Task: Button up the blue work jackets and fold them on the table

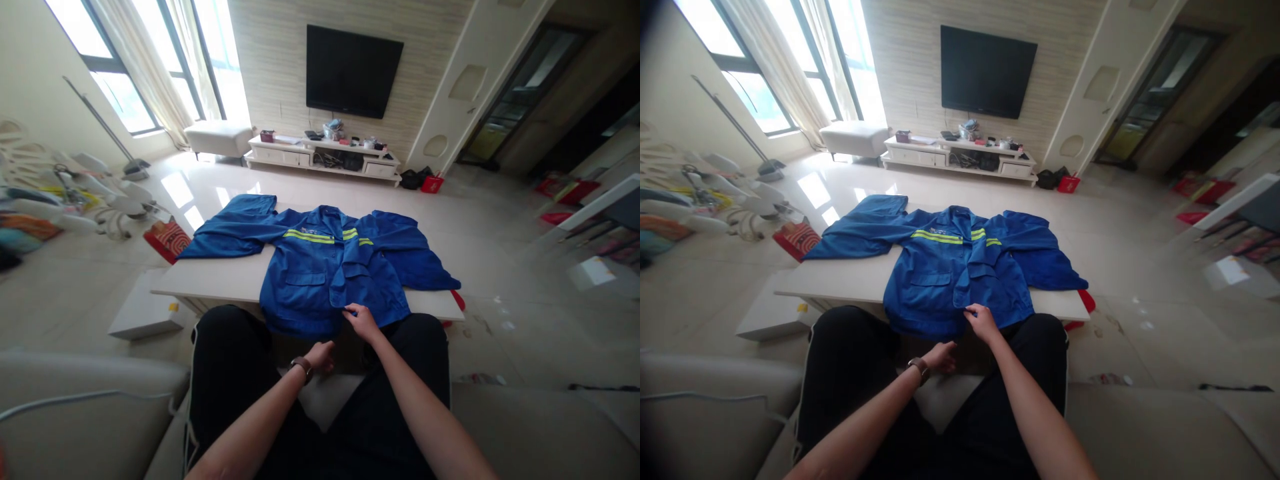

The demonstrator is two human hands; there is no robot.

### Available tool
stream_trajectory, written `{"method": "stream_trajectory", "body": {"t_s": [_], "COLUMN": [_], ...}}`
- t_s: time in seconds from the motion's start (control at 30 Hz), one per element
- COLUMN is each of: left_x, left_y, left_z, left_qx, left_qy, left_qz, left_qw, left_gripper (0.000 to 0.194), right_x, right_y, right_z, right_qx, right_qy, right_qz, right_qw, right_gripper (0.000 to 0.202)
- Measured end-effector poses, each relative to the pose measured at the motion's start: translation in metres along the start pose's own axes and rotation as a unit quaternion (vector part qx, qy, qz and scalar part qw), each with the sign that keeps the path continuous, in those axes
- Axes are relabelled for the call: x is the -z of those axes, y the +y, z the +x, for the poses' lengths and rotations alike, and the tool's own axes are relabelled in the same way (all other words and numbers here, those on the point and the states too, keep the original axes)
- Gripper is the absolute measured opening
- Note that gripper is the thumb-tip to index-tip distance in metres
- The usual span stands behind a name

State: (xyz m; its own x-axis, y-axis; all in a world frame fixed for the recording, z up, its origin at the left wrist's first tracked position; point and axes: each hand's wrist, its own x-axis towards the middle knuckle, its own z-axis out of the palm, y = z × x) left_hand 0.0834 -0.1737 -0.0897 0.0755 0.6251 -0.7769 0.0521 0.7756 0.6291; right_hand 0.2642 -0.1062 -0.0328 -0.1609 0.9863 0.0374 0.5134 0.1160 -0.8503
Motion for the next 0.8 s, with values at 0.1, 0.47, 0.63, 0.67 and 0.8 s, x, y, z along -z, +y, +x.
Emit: {"method": "stream_trajectory", "body": {"t_s": [0.1, 0.47, 0.63, 0.67, 0.8], "left_x": [-0.005, -0.015, -0.014, -0.014, -0.013], "left_y": [-0.006, 0.013, 0.013, 0.013, 0.013], "left_z": [0.011, 0.008, 0.002, 0.002, 0.001], "left_qx": [-0.002, -0.061, -0.083, -0.088, -0.104], "left_qy": [0.037, 0.005, -0.005, -0.005, -0.007], "left_qz": [-0.085, -0.312, -0.324, -0.326, -0.331], "left_qw": [0.996, 0.948, 0.942, 0.941, 0.938], "left_gripper": [0.026, 0.012, 0.023, 0.024, 0.023], "right_x": [-0.003, -0.022, -0.019, -0.017, -0.017], "right_y": [0.002, 0.003, 0.003, 0.004, 0.004], "right_z": [-0.007, -0.022, -0.023, -0.024, -0.030], "right_qx": [-0.014, 0.024, 0.039, 0.041, 0.039], "right_qy": [-0.002, -0.029, -0.055, -0.058, -0.063], "right_qz": [-0.010, -0.094, -0.124, -0.128, -0.141], "right_qw": [1.000, 0.995, 0.990, 0.989, 0.987], "right_gripper": [0.026, 0.014, 0.016, 0.016, 0.017]}}
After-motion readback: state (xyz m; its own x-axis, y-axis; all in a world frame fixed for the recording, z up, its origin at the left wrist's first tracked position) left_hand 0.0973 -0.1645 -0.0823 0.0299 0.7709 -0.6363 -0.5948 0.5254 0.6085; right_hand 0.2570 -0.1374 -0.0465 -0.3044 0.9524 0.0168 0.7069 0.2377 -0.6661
